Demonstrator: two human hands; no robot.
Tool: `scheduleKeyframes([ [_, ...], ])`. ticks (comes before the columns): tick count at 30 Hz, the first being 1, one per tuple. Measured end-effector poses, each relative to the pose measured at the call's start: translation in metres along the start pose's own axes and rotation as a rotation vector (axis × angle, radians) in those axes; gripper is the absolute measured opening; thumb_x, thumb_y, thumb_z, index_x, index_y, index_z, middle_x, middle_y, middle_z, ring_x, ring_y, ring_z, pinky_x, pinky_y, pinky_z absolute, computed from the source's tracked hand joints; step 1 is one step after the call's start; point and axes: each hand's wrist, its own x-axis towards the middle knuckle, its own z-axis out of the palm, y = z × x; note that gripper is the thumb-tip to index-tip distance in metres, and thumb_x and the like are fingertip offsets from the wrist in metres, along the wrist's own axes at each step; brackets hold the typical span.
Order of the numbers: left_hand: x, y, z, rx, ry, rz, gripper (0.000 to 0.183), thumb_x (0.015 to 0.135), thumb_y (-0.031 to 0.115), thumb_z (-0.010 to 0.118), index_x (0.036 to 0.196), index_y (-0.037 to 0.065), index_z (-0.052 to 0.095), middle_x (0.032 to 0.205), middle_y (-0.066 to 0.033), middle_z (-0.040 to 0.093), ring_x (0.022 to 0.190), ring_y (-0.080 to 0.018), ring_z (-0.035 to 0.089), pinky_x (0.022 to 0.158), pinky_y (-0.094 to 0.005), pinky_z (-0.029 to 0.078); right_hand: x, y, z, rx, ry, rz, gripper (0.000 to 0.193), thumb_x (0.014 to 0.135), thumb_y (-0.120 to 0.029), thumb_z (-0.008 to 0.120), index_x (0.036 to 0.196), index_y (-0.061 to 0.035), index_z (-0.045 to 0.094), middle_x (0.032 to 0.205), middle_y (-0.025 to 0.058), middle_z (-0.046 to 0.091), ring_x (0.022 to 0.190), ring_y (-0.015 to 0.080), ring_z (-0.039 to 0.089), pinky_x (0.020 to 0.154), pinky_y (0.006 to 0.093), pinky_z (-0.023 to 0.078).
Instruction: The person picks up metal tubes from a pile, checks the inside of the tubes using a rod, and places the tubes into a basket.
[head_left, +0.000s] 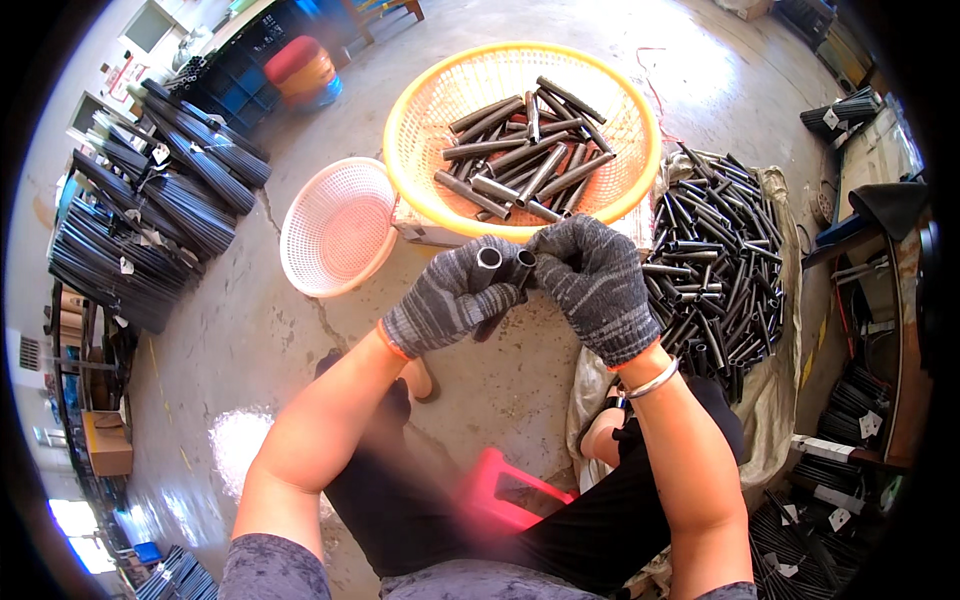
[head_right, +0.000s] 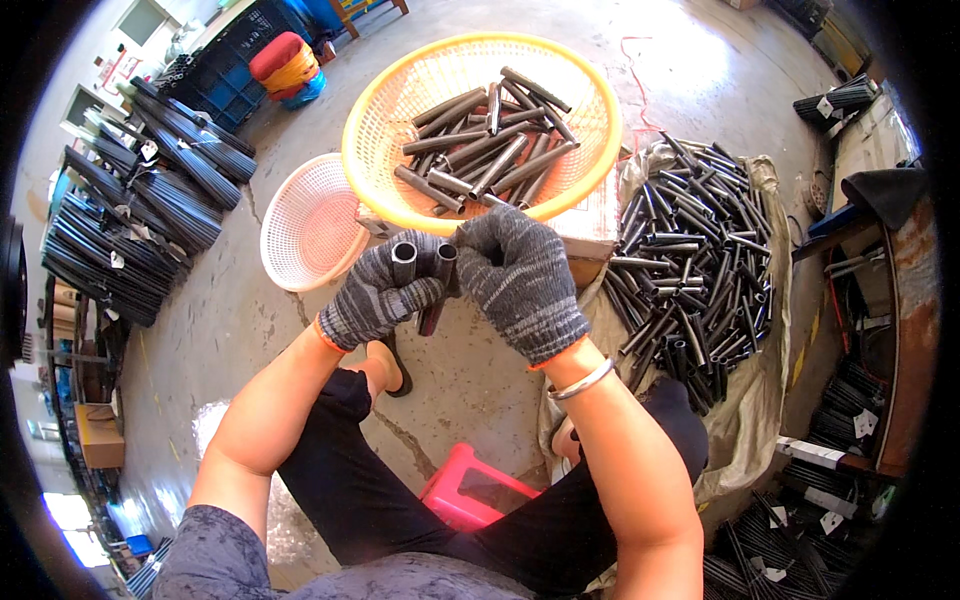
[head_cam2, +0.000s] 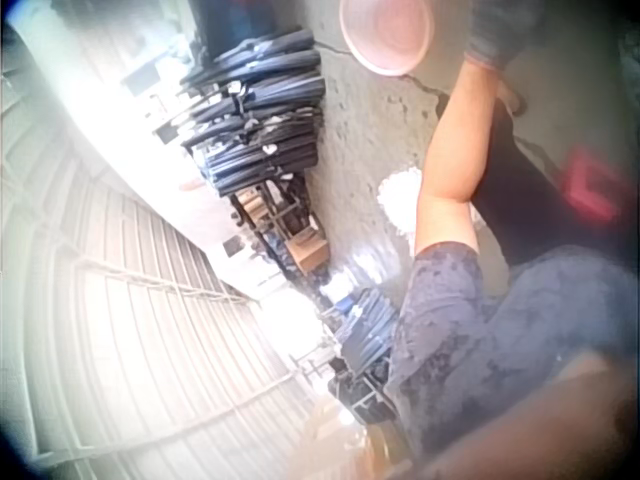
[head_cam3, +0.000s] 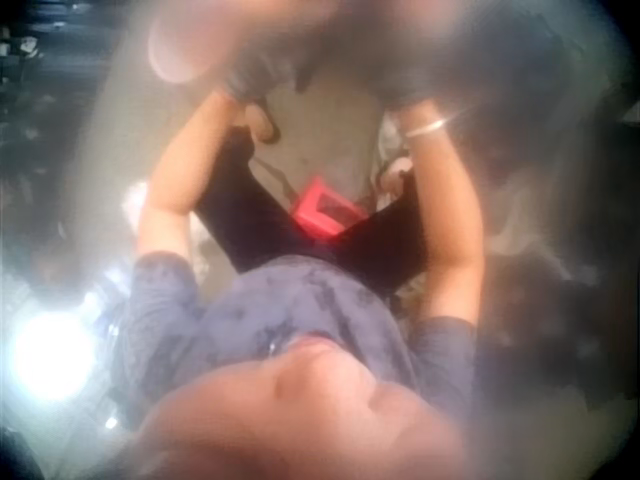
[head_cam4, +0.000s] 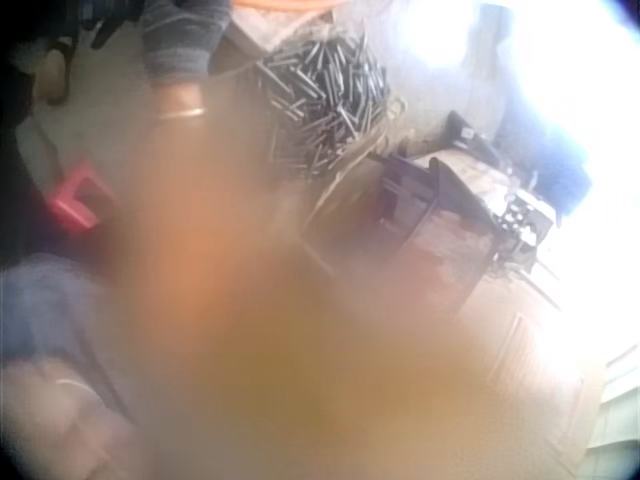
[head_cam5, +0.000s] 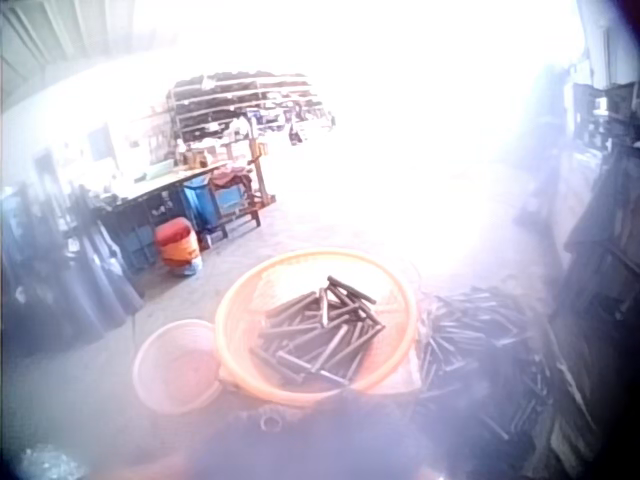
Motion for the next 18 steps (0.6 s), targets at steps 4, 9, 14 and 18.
scheduleKeyframes([
  [4, 0.005, -0.006, 0.000, 0.037, 0.006, 0.151, 0.031, 0.090, 0.012, 0.063, 0.118, 0.003, 0.054, 0.096, -0.0032, 0.062, 0.073, -0.0075, 0.056, 0.059, -0.0234, 0.048, 0.002, -0.007, -0.001, -0.014, -0.008, 0.017, 0.006, 0.076, 0.002, 0.063, 0.081, -0.0014, 0.062, 0.076, 0.0113, 0.063, 0.069, 0.0224, 0.063, 0.066, 0.0327, 0.050],
  [9, 0.004, -0.003, -0.001, 0.016, -0.050, 0.107, 0.037, 0.091, 0.014, 0.062, 0.125, 0.004, 0.052, 0.102, -0.0041, 0.063, 0.071, -0.0070, 0.055, 0.058, -0.0226, 0.048, 0.003, -0.003, -0.004, -0.002, 0.002, -0.015, 0.004, 0.079, 0.000, 0.063, 0.082, -0.0010, 0.062, 0.076, 0.0106, 0.063, 0.069, 0.0203, 0.063, 0.066, 0.0315, 0.050],
  [14, 0.001, 0.005, -0.010, -0.035, -0.148, -0.198, 0.041, 0.093, 0.014, 0.060, 0.131, 0.004, 0.047, 0.106, -0.0068, 0.064, 0.070, -0.0086, 0.058, 0.056, -0.0221, 0.049, 0.007, -0.003, -0.010, 0.087, -0.021, 0.043, 0.006, 0.081, 0.000, 0.065, 0.086, -0.0012, 0.061, 0.079, 0.0070, 0.066, 0.071, 0.0121, 0.061, 0.067, 0.0279, 0.051],
  [18, 0.004, -0.007, -0.018, -0.055, -0.166, -0.120, 0.042, 0.092, 0.013, 0.059, 0.131, 0.003, 0.047, 0.107, -0.0077, 0.063, 0.070, -0.0100, 0.059, 0.054, -0.0244, 0.050, 0.008, -0.009, -0.014, 0.425, 0.050, 0.203, 0.008, 0.079, 0.003, 0.066, 0.086, -0.0005, 0.062, 0.082, 0.0061, 0.067, 0.072, 0.0122, 0.061, 0.070, 0.0266, 0.052],
])
